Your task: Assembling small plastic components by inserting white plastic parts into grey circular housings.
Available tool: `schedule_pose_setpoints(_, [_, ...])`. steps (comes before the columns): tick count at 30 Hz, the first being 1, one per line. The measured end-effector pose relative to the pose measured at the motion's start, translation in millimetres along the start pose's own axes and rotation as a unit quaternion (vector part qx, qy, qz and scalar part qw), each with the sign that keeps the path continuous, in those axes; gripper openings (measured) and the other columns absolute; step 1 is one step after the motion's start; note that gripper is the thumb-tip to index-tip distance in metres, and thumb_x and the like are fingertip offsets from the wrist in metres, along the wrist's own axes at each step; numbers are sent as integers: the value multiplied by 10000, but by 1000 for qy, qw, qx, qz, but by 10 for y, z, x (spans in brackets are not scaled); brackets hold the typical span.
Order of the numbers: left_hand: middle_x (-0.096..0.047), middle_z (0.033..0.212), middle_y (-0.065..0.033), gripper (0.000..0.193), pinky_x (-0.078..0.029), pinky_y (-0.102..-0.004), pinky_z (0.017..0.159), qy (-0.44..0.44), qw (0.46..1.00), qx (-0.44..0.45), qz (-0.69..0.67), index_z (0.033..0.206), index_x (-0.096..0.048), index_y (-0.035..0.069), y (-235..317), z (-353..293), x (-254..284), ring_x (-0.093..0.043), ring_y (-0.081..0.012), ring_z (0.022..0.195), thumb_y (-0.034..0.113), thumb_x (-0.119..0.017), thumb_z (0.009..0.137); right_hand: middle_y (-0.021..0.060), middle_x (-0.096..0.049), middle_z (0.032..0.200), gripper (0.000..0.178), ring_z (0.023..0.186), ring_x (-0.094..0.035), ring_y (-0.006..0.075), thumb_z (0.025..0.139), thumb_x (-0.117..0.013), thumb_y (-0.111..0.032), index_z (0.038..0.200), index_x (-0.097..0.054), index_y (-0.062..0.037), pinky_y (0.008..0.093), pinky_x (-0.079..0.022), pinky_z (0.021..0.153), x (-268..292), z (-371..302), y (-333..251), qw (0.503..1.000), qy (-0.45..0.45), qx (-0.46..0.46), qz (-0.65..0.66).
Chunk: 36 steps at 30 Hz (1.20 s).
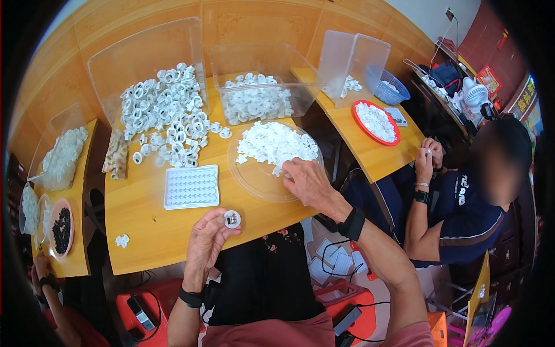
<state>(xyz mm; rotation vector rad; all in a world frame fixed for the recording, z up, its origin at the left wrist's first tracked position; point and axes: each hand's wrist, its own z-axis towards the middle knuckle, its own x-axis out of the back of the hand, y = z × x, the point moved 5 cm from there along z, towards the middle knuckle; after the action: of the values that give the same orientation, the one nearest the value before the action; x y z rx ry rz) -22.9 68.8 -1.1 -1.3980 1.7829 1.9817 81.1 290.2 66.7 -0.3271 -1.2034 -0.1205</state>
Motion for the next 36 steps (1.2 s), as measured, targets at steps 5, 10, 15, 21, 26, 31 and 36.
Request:
schedule_pose_setpoints(5, [-641, 967, -197, 232, -579, -325, 732, -2, 1000, 2, 3, 1072, -548, -72, 4, -4, -10, -667, -264, 828, 103, -523, 922, 139, -591, 742, 130, 713, -598, 330, 741, -598, -114, 818, -607, -9, 427, -470, 648, 3, 63, -80, 997, 55, 1, 52])
schedule_pose_setpoints(10, [-640, 968, -186, 233, -576, -326, 736, 1, 1000, 2, -1, 1069, -543, -75, 8, -7, -19, -665, -255, 823, 108, -518, 926, 133, -583, 727, 131, 724, -588, 323, 738, -582, -82, 845, -622, -18, 419, -430, 679, -115, 152, -141, 1000, -10, 18, -23])
schedule_pose_setpoints(15, [-638, 965, -179, 231, -573, -326, 745, -5, 1000, 4, 3, 1067, -541, -76, 1, -2, 9, -663, -249, 834, 106, -515, 928, 139, -618, 734, 119, 695, -600, 326, 737, -574, -58, 838, -634, -37, 407, -436, 669, -87, 177, -138, 999, 0, 21, -33])
schedule_pose_setpoints(21, [-643, 958, -157, 204, -571, -320, 753, -16, 1000, 2, -6, 1062, -570, -70, 8, -5, 2, -661, -233, 853, 78, -513, 933, 125, -655, 747, 200, 588, -624, 207, 764, -539, -17, 921, -661, -41, 315, -456, 543, 45, 160, -147, 989, 36, -35, 140])
schedule_pose_setpoints(26, [-643, 960, -155, 195, -574, -328, 746, 4, 1000, -1, -15, 1061, -574, -69, -26, -13, 75, -660, -236, 858, 65, -520, 929, 54, -666, 759, 221, 649, -626, 73, 821, -518, -25, 983, -668, -16, 238, -487, 590, 1, 44, -447, 890, -65, -140, 428])
schedule_pose_setpoints(31, [-629, 982, -179, 223, -572, -342, 756, 11, 1000, 0, -21, 1074, -530, -73, -58, 2, 96, -655, -260, 863, 102, -514, 936, 42, -661, 802, 193, 709, -644, 85, 858, -521, -35, 988, -648, 28, 196, -507, 679, -155, -130, -706, 805, -103, -175, 558])
schedule_pose_setpoints(36, [-627, 982, -169, 221, -565, -330, 768, 0, 1000, 10, -10, 1071, -529, -66, -30, 4, 52, -652, -249, 869, 110, -512, 940, 37, -658, 804, 162, 710, -629, 68, 859, -556, -16, 991, -638, 31, 197, -498, 647, -281, -216, -839, 809, -101, -128, 565])
